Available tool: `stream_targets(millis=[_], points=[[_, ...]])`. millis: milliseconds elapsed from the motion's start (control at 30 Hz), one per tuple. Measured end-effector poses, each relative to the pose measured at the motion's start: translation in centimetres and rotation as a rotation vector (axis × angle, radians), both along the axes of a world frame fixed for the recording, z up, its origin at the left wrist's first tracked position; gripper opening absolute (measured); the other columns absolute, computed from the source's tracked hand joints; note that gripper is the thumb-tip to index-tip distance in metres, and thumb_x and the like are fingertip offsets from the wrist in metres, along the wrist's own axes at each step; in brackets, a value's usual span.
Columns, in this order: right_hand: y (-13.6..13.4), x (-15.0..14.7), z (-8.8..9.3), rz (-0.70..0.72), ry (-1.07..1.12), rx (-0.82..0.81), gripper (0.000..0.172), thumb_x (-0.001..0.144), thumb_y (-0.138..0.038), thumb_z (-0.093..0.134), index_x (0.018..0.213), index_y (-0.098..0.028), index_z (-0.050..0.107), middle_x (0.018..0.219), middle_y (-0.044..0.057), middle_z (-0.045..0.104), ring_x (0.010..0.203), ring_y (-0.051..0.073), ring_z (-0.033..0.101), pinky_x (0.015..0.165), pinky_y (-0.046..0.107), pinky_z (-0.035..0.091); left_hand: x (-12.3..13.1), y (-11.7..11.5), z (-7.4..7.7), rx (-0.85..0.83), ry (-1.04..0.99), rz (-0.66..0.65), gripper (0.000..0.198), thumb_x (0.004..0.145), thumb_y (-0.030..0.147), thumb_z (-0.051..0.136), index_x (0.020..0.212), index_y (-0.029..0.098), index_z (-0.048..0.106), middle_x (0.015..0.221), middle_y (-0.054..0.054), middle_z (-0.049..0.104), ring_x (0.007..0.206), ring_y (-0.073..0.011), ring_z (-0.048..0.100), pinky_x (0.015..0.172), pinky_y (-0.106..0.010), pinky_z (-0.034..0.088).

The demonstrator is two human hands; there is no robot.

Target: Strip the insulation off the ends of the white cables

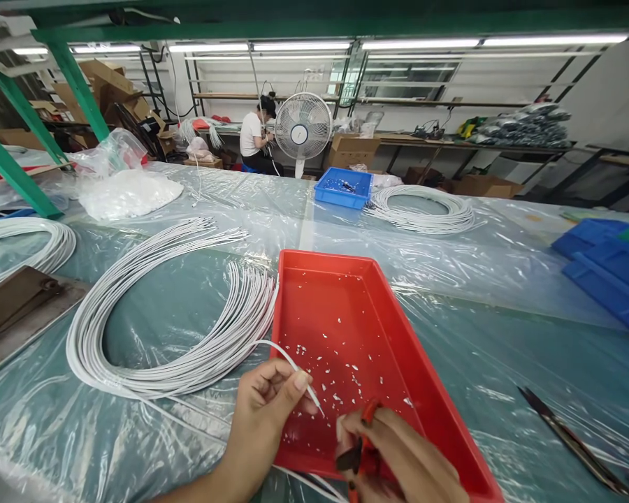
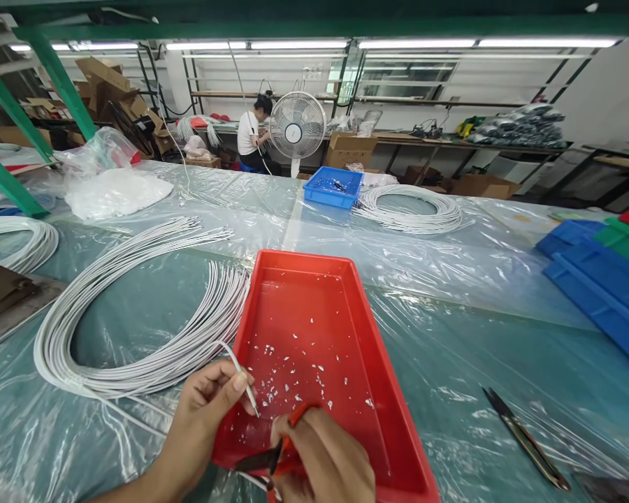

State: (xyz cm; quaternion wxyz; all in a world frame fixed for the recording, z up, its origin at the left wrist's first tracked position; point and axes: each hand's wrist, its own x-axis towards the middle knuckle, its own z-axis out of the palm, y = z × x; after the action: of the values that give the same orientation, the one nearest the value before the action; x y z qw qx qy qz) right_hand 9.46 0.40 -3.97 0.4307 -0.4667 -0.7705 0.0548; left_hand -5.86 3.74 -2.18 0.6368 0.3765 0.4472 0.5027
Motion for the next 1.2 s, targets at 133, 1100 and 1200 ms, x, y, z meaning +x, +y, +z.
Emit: stream_targets(millis=[133,1100,1200], points=[[1.3,2.1,-0.1,-0.083,-0.077,-0.004,0.021,0.079,-0.008,0.049,0.096,-0.018,0.056,0.075,0.004,0.060,0.065,0.013,0.060,0.062,0.020,0.046,-0.1,0.2,0.0,-0.049,-0.122,-0.068,0.020,0.081,0.030,0.061,0.070,0.013,0.061,0.055,0.001,0.060,0.052,-0.0072,0.053,0.059,-0.017,0.039],[1.6,-0.3,2.9,0.054,0.436,-0.230,0.011,0.073,-0.012,0.062,0.077,-0.021,0.068,0.056,-0.003,0.053,0.049,0.010,0.048,0.047,0.020,0.039,-0.9,-0.4,0.5,0.807,0.580,-0.202,0.025,0.081,0.008,0.054,0.102,0.018,0.063,0.095,-0.008,0.068,0.084,-0.0159,0.062,0.076,-0.023,0.046],[1.3,-0.5,2.3,-0.015,0.611,-0.328,0.005,0.072,-0.020,0.063,0.068,-0.023,0.065,0.057,-0.004,0.054,0.049,0.010,0.047,0.047,0.019,0.037,-0.5,-0.3,0.8,0.728,0.550,-0.194,0.014,0.081,0.010,0.056,0.086,0.015,0.068,0.075,-0.006,0.068,0.068,-0.0140,0.061,0.064,-0.021,0.046]])
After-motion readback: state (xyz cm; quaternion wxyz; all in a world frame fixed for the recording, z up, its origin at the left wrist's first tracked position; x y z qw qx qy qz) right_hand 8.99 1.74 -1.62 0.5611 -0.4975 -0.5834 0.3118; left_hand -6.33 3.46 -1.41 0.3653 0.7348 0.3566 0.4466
